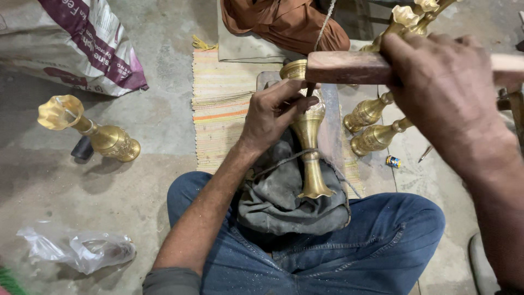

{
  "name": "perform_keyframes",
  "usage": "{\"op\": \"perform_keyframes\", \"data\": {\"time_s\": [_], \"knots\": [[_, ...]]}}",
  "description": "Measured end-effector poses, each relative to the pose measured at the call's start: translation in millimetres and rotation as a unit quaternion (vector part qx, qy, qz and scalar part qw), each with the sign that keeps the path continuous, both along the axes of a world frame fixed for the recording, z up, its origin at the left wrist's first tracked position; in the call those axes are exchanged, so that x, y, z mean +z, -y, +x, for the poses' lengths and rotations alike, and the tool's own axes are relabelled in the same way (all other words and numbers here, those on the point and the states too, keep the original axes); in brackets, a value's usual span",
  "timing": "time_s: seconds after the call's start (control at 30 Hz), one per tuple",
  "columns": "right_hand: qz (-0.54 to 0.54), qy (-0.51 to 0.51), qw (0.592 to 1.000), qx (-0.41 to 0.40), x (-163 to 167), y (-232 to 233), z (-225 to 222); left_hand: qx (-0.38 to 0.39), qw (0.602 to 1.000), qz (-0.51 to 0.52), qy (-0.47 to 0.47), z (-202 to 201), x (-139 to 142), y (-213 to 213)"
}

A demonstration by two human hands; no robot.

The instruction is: The person sits on the floor with a brass vase held upright on a cloth pad and chases decorative patterns into its surface, holding a chisel against the metal and striking it with a wooden mallet. They reposition the vase and rotate it to work on different areas of the design.

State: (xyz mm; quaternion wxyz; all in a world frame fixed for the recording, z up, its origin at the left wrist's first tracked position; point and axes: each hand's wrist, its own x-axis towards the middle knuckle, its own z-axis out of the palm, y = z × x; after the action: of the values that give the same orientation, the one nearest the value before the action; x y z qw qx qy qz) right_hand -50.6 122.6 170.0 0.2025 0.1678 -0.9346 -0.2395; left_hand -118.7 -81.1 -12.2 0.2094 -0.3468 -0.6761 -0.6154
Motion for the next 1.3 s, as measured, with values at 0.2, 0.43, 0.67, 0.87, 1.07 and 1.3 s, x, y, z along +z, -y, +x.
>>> {"op": "perform_keyframes", "data": {"time_s": [0.2, 0.43, 0.67, 0.87, 1.07, 1.3], "knots": [[-0.017, -0.007, 1.0, 0.019, -0.1, 2.3, -1.5, -0.033, 0.999, 0.011, -0.002, -1.3, -7.2, 4.8], [-0.057, 0.017, 0.997, 0.044, -3.5, 3.7, -7.5, 0.012, 1.0, 0.017, -0.002, -7.8, -16.6, -0.4], [-0.004, -0.025, 0.999, 0.042, -1.9, 9.7, -8.3, -0.001, 0.999, 0.032, 0.004, -5.5, -15.4, 4.5], [0.044, -0.035, 0.996, 0.065, 1.1, 13.5, -9.8, 0.006, 0.999, 0.029, 0.022, -4.2, -14.6, 3.6], [0.077, -0.038, 0.996, 0.029, -1.2, 13.6, -10.7, -0.01, 0.998, 0.052, 0.021, -4.5, -17.9, 5.4], [-0.004, -0.006, 0.999, 0.047, 1.0, 20.7, -13.7, -0.002, 0.998, 0.057, 0.03, -7.0, -23.0, 5.3]]}}
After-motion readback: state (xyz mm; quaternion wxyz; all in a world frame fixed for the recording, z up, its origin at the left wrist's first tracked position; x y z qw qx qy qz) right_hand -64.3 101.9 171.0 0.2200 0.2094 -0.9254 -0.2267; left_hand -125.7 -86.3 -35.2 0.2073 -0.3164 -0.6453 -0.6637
